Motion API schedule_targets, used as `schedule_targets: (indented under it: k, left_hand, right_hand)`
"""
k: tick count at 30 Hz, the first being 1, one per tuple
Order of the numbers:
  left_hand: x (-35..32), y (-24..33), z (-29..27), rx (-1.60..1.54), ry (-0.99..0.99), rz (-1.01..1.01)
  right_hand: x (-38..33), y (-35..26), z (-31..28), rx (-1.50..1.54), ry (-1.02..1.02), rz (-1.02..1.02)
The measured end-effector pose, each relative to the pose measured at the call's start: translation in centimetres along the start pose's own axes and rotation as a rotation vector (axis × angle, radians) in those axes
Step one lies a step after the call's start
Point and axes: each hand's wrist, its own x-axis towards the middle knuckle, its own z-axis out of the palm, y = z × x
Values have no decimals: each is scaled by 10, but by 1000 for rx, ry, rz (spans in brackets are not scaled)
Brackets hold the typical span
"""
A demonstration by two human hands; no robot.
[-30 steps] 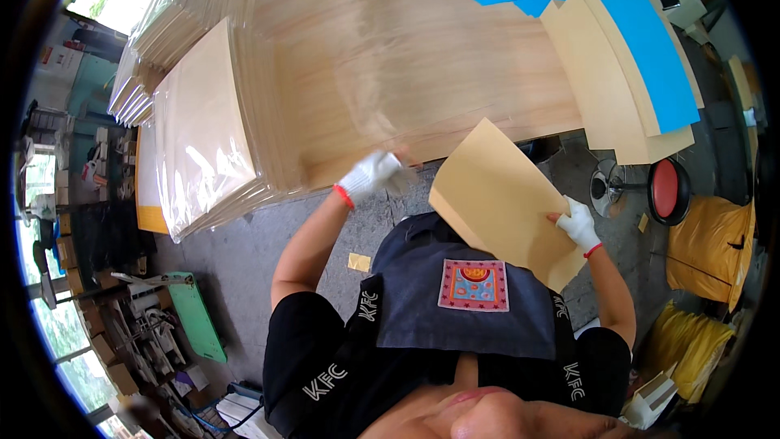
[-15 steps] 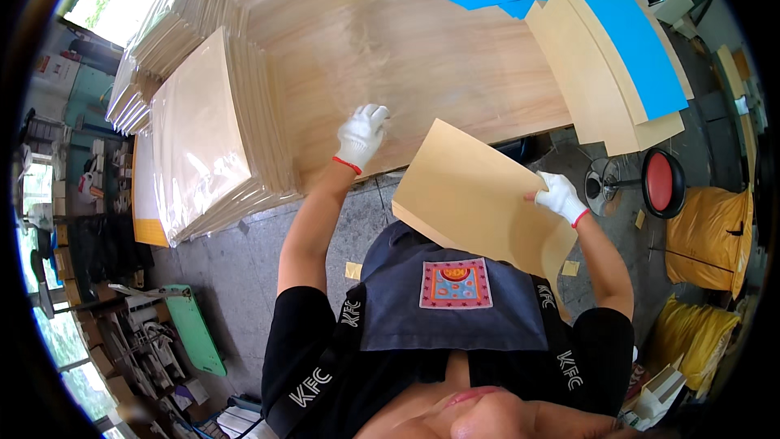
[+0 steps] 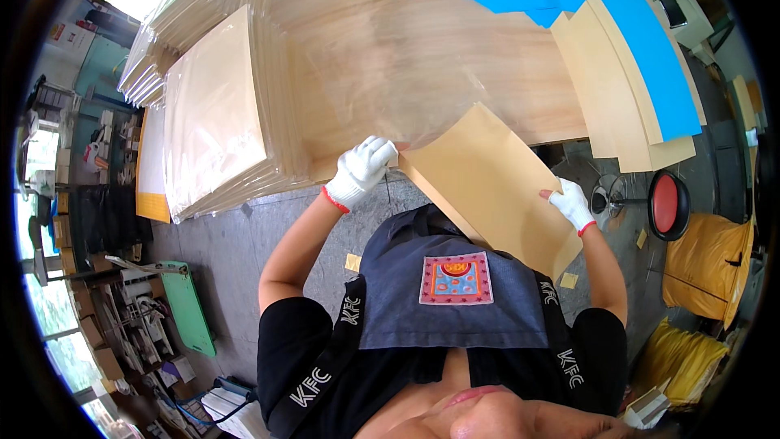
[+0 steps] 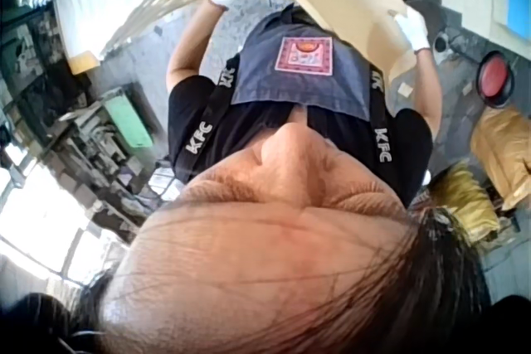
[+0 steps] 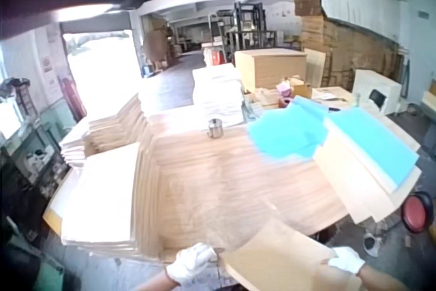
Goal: The person wraps rectangular cardboard sheets in clear plastic film. They repeatedly pick up a sheet, place it on a plastic-lined table, fold the film over the sheet, and stack the wrapped item. The process is repeated for multiple sheets throughout the clip.
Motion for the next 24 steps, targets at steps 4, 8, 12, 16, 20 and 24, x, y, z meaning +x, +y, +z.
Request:
schedule_targets:
  k: [4, 8, 12, 16, 20, 24]
  left_hand:
    - [14, 13, 1, 84, 63, -19]
    - [3, 12, 23, 28, 85, 129]
    - [-33, 24, 77, -1110, 491, -846]
    - [-4, 45, 83, -2088, 292, -1308]
    - [11, 81, 106, -1738, 565, -1271]
    - [17, 59, 128, -1706, 670, -1311]
  right_hand:
    - [5, 2, 2, 97, 64, 32]
    - [10, 0, 7, 223, 104, 25]
    - [29, 15, 12, 263, 119, -45]
    - [37, -14, 9, 279, 89, -49]
    - [62, -43, -1, 123, 51, -84]
    - [95, -91, -15, -34, -74, -20]
